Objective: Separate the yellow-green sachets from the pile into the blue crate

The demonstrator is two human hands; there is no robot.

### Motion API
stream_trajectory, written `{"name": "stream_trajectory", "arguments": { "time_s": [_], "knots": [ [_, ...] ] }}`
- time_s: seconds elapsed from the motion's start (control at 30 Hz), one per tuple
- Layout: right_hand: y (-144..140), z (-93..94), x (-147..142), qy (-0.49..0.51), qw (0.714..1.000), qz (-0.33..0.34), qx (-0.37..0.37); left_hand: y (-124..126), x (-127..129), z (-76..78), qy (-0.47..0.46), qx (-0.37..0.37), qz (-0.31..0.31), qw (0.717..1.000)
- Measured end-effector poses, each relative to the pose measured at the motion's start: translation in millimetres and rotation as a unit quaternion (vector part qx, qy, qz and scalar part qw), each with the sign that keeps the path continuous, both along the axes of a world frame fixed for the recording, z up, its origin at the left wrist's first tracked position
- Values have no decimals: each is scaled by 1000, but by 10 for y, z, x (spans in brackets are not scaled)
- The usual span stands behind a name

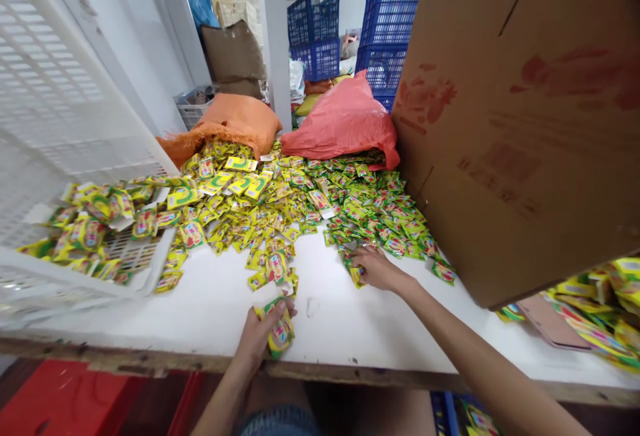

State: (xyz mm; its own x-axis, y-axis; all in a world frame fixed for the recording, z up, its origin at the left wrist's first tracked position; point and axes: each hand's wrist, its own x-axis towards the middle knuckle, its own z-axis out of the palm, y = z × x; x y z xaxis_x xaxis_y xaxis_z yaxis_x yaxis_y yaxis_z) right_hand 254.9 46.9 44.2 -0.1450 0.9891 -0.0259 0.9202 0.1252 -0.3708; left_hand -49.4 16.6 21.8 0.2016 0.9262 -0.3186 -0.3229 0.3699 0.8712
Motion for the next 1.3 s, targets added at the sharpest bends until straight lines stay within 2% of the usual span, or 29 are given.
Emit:
{"name": "stream_trajectory", "arguments": {
  "time_s": [0.13, 0.23, 0.33, 0.4, 0.47, 0.5, 0.57, 0.6, 0.63, 0.73, 0.87, 1.0, 1.17, 1.3],
  "knots": [
    [-94, -170, -64, -9, 999, -44, 19, -62, 68, 33, 10, 36, -21, 999],
    [-230, -240, -28, -11, 995, -91, 29, -92, 224, 46, 7, 51, -54, 997],
    [-388, -219, -23, 0, 993, -118, 28, -110, 422, 46, 4, 58, -93, 994],
    [-493, -149, -118, 21, 992, -121, 22, -119, 537, 31, 19, 61, -115, 991],
    [-581, -57, -322, 121, 986, -110, 29, -125, 622, 6, 39, 68, -143, 987],
    [-613, -14, -458, 200, 974, -100, 40, -128, 652, -7, 46, 73, -157, 984],
    [-650, 45, -749, 359, 927, -79, 71, -133, 689, -28, 54, 88, -184, 977],
    [-656, 59, -881, 402, 909, -71, 85, -135, 697, -34, 54, 96, -192, 975],
    [-657, 63, -990, 410, 905, -66, 98, -136, 700, -39, 52, 101, -195, 974],
    [-652, 69, -1133, 303, 942, -60, 134, -139, 691, -58, 14, 92, -199, 976],
    [-674, 193, -1063, 150, 979, -39, 129, -142, 676, -95, -37, 86, -200, 975],
    [-728, 343, -1076, 91, 989, 10, 119, -146, 672, -63, -49, 83, -192, 977],
    [-745, 324, -1186, 35, 987, 48, 149, -145, 672, -9, -31, 92, -154, 983],
    [-674, 355, -1167, 47, 991, 61, 109, -144, 679, -77, -35, 100, -172, 979]
  ]
}}
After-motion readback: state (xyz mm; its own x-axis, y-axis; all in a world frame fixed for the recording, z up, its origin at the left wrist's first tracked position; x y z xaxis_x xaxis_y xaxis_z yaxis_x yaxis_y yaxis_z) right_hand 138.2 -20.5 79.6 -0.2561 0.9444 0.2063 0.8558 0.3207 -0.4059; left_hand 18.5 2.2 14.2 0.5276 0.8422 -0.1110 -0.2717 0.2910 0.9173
